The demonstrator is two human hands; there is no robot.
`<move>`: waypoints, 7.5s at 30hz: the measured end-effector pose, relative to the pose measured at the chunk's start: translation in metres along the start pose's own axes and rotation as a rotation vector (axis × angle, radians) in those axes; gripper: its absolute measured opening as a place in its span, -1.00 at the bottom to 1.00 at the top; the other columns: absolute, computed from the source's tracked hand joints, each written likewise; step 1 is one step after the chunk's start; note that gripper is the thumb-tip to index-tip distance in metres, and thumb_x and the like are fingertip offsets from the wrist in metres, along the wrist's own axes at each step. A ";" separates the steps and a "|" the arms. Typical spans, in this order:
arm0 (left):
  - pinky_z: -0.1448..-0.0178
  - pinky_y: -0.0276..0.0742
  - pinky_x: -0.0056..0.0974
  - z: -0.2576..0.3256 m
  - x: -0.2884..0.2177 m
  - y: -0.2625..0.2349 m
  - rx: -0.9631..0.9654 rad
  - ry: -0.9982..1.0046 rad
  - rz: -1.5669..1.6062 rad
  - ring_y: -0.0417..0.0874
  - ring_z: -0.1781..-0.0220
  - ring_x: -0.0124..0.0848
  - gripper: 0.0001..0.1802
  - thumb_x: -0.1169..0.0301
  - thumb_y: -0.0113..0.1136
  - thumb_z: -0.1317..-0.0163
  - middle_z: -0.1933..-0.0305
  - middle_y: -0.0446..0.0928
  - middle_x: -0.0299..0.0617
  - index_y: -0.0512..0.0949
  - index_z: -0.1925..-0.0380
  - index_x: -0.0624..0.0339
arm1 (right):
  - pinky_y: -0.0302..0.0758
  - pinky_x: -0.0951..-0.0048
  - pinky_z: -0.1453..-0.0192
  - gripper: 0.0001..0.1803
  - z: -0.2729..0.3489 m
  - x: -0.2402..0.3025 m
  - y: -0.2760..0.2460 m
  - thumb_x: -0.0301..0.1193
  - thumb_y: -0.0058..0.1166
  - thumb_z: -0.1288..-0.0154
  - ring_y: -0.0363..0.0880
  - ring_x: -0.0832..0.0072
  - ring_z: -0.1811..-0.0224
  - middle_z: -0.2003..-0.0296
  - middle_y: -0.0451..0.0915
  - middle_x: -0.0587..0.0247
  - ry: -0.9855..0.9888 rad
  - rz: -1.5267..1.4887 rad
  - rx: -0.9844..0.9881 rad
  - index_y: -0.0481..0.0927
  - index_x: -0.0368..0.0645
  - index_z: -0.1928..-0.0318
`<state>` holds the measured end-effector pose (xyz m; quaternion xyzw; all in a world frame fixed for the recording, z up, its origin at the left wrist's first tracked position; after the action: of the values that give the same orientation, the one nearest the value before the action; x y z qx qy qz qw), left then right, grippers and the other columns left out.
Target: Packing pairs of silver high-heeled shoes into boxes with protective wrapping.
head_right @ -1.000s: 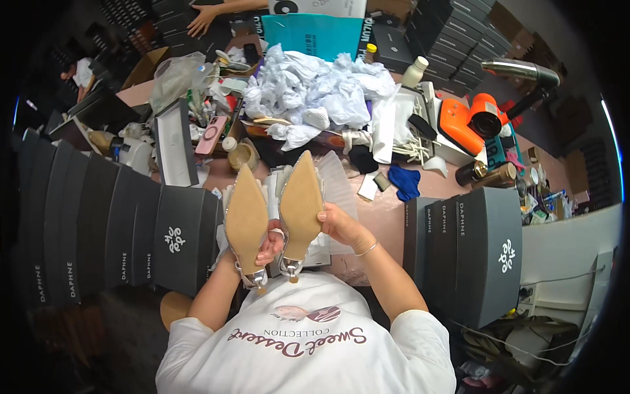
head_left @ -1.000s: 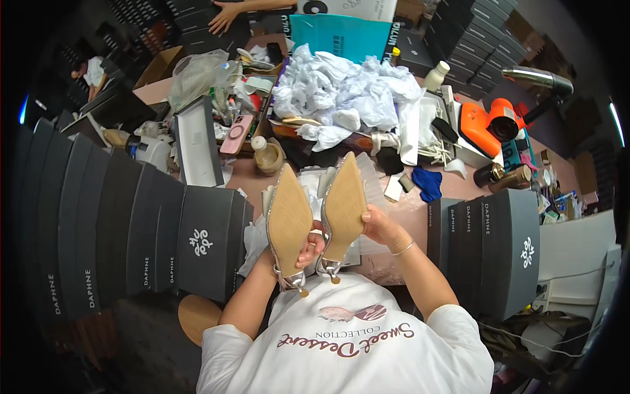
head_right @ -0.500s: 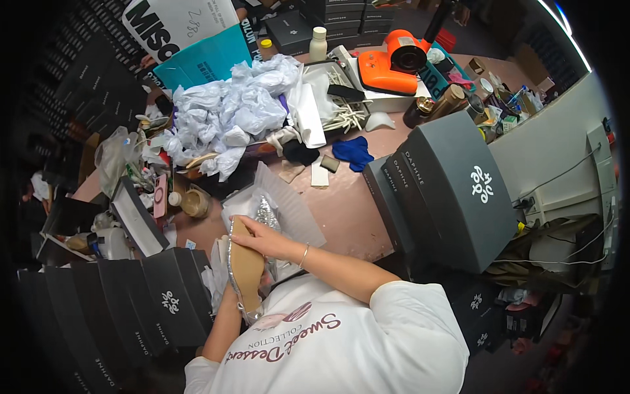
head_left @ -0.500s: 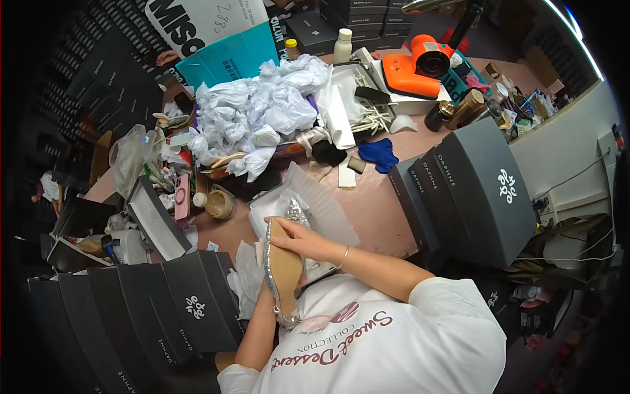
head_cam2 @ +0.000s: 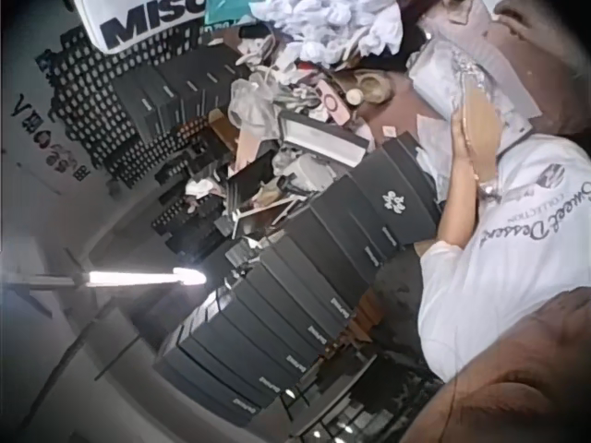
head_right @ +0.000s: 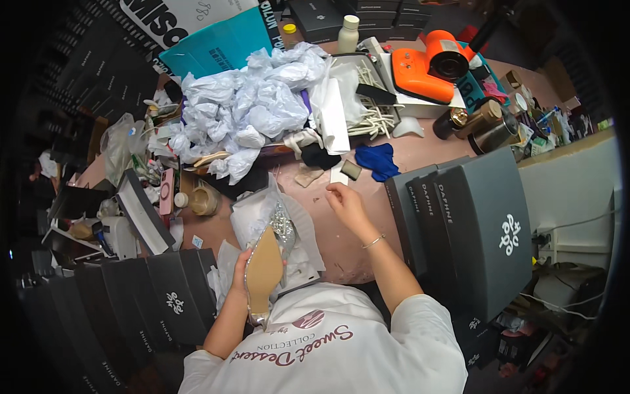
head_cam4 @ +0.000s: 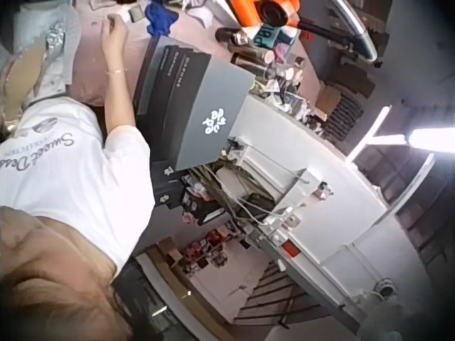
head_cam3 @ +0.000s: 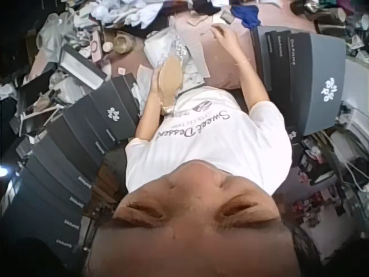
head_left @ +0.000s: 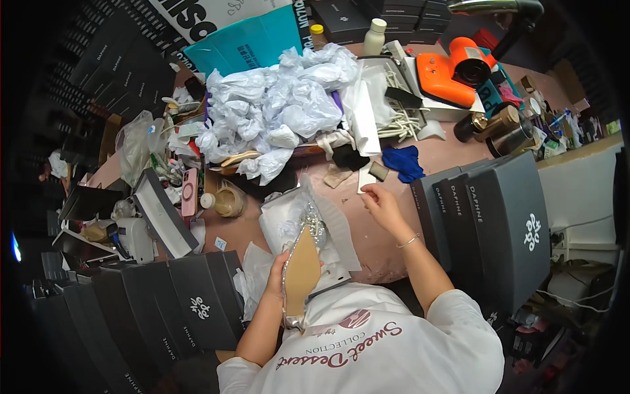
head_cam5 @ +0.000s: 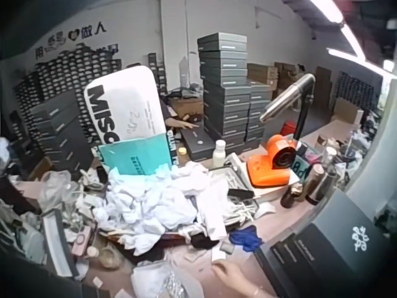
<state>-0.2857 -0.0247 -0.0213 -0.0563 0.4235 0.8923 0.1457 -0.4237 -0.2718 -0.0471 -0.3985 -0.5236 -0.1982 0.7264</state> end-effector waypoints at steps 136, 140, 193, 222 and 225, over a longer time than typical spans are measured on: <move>0.14 0.53 -0.34 0.051 0.007 -0.023 0.004 0.262 0.179 0.57 0.21 -0.38 -0.47 -0.04 -0.06 -0.24 0.15 0.53 -0.17 0.45 0.01 0.14 | 0.44 0.30 0.24 -0.61 0.144 0.142 0.140 -0.61 0.14 0.10 0.48 0.22 0.30 0.34 0.46 0.18 -0.910 0.185 0.461 0.55 -0.12 0.15; 0.19 0.52 -0.32 0.042 0.027 0.006 0.070 0.182 0.107 0.55 0.25 -0.41 -0.50 -0.02 -0.08 -0.24 0.19 0.51 -0.23 0.41 -0.01 0.09 | 0.46 0.24 0.32 -0.67 0.115 0.136 0.120 -0.54 0.13 0.04 0.52 0.14 0.34 0.36 0.45 0.13 -0.675 0.328 0.321 0.48 -0.09 0.18; 0.07 0.56 -0.17 0.084 0.017 0.002 -0.124 0.289 0.218 0.59 0.11 -0.28 -0.34 -0.13 -0.20 -0.20 0.10 0.54 -0.08 0.44 -0.01 0.21 | 0.49 0.18 0.49 -0.83 0.139 0.191 0.148 -0.44 0.07 -0.05 0.56 0.10 0.51 0.45 0.51 0.17 -0.860 0.372 0.609 0.36 -0.11 0.36; 0.27 0.52 -0.43 0.315 -0.165 -0.106 -0.543 0.912 -0.480 0.59 0.31 -0.45 -0.48 0.07 0.00 -0.25 0.25 0.55 -0.20 0.48 0.02 0.32 | 0.44 0.13 0.31 -0.76 0.133 0.151 0.124 -0.23 0.03 -0.30 0.55 -0.01 0.37 0.44 0.56 -0.02 -0.474 0.288 0.779 0.44 -0.14 0.25; 0.36 0.57 -0.36 0.269 -0.134 -0.050 -0.346 0.837 -0.181 0.61 0.37 -0.37 -0.41 0.01 -0.09 -0.24 0.30 0.56 -0.12 0.48 0.06 0.38 | 0.44 0.14 0.31 -0.78 0.130 0.165 0.116 -0.26 0.06 -0.29 0.55 0.02 0.35 0.41 0.56 0.01 -0.524 0.118 0.520 0.44 -0.14 0.24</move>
<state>-0.1369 0.1849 0.1425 -0.4721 0.2841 0.8340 0.0280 -0.3587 -0.0778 0.0787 -0.2675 -0.7009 0.0923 0.6547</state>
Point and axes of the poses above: each hand's wrist, its own z-axis away from the middle knuckle, its own y-axis out of the palm, x = y × z, the point moved 5 cm from there along -z, towards the middle knuckle
